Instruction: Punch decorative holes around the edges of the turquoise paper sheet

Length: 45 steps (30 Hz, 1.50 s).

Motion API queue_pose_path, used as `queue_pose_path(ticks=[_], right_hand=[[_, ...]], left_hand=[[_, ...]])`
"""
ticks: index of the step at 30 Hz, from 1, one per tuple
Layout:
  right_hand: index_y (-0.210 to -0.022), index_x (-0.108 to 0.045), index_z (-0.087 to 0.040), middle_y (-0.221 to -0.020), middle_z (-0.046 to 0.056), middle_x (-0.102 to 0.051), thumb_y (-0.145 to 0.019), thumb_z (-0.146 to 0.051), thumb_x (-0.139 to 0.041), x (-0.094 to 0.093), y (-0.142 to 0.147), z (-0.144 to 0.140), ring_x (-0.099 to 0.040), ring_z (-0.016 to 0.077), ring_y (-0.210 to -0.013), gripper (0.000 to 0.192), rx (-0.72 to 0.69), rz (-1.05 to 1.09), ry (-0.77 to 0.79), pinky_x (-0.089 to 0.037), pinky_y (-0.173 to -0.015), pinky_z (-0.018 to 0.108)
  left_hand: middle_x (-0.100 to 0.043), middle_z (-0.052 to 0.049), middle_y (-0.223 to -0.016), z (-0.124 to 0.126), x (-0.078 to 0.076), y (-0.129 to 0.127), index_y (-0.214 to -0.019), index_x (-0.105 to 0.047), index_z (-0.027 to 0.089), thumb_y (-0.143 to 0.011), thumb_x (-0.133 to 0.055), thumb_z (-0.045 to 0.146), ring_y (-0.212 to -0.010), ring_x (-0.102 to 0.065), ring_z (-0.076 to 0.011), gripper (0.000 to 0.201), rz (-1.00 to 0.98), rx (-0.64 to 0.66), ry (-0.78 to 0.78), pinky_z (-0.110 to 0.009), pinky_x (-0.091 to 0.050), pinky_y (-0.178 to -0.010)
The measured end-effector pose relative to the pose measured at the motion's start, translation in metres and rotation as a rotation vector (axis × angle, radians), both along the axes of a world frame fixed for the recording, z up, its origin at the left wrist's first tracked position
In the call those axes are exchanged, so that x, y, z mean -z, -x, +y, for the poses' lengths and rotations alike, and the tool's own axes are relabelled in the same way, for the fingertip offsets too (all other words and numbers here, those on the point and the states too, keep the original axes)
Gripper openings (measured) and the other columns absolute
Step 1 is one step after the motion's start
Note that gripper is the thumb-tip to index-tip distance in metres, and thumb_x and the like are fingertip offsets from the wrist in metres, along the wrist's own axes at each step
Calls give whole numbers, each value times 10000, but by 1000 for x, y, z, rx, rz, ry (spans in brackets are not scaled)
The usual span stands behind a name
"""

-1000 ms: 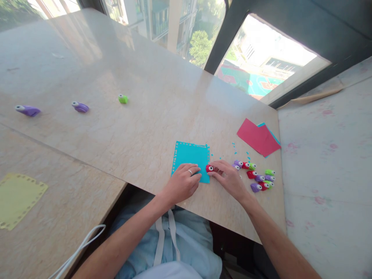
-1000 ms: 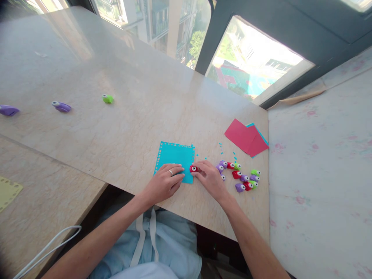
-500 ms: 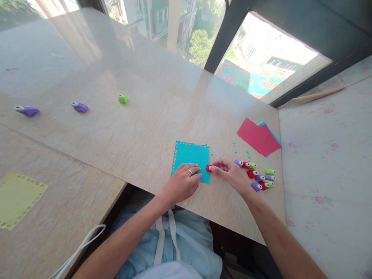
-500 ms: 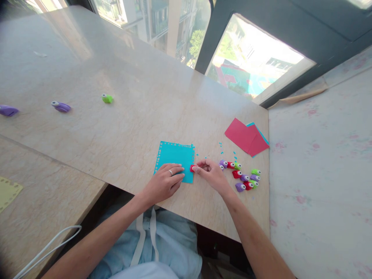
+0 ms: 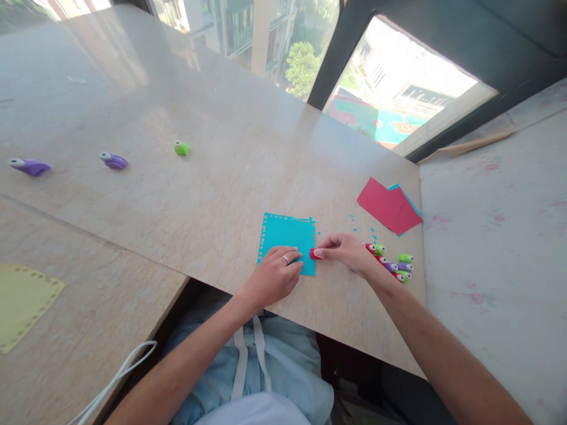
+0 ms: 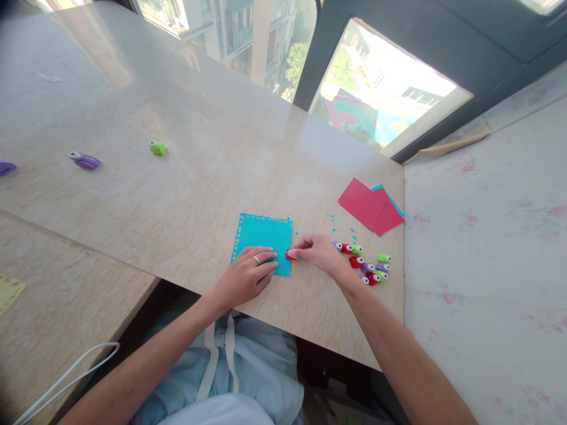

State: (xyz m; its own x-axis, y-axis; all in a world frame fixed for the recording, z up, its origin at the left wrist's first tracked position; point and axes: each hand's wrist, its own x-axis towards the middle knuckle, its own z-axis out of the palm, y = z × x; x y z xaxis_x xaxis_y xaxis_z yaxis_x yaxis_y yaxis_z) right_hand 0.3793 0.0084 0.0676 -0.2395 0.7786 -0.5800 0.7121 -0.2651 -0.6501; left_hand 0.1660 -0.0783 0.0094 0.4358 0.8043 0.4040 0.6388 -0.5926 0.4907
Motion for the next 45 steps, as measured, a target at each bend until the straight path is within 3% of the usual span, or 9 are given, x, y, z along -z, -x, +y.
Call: queue_pose_path(ticks=[6, 10, 16, 22, 29, 37, 41, 45], right_hand=[[-701, -668, -150, -678, 13, -668, -708, -228, -710, -9, 23, 11, -579, 127, -628, 89, -147, -258, -37, -367, -517, 213], [-696, -669, -153, -647, -3, -637, -709, -176, -699, -14, 34, 15, -552, 111, -597, 41, -227, -354, -20, -347, -501, 208], [-627, -653, -157, -580, -21, -586, -639, -82, -696, -10, 39, 21, -513, 92, -559, 87, -269, -333, -10, -315, -485, 201], [-654, -672, -147, -530, -23, -569, -671, -97, -686, -5, 36, 21, -497, 95, -489, 55, -247, -286, 14, -329, -469, 211], [-762, -675, -137, -653, -14, -636, -726, -91, -633, 0, 31, 9, -507, 71, -524, 72, -205, -217, -80, -365, -512, 184], [-884, -683, -146, -787, 16, -682, -810, -188, -577, -6, 24, -15, -596, 125, -695, 136, -167, -179, -219, -438, -658, 232], [-1045, -683, -157, -990, 62, -689, -865, -322, -593, -6, 18, -30, -630, 168, -841, 260, -195, -132, -357, -483, -787, 300], [-1109, -665, -179, -1097, 83, -654, -851, -245, -634, -2, 10, -37, -626, 195, -988, 268, -304, -135, -485, -481, -901, 339]], left_hand=[[-680, -49, -1155, 1, 1, -1, -994, -673, 196, -913, -529, 192, -1170, -584, -217, 165, 0, -7, -15, -388, -472, -962], [-682, -55, -1149, 1, 1, -1, -1003, -677, 196, -922, -519, 198, -1163, -590, -215, 178, -5, -8, -14, -391, -474, -955], [-678, -70, -1161, 1, 2, -1, -1003, -689, 199, -927, -501, 194, -1181, -585, -224, 203, -14, 9, 8, -413, -484, -955], [-676, -80, -1162, 2, 4, -1, -995, -702, 209, -920, -515, 197, -1181, -586, -228, 202, -24, 13, 23, -427, -491, -963], [-677, -70, -1165, 1, 6, -1, -971, -700, 202, -927, -499, 207, -1184, -583, -233, 206, -14, 12, 9, -435, -492, -968], [-682, -94, -1135, 1, 4, 0, -1009, -717, 202, -921, -507, 213, -1161, -596, -223, 228, -40, 6, 16, -429, -503, -969], [-691, -79, -1120, 0, 4, 1, -995, -716, 199, -918, -519, 212, -1159, -597, -223, 212, -56, 6, 20, -425, -498, -965], [-689, -63, -1131, 0, 5, 1, -997, -709, 207, -928, -516, 238, -1158, -595, -215, 207, -68, 3, 25, -408, -483, -977]])
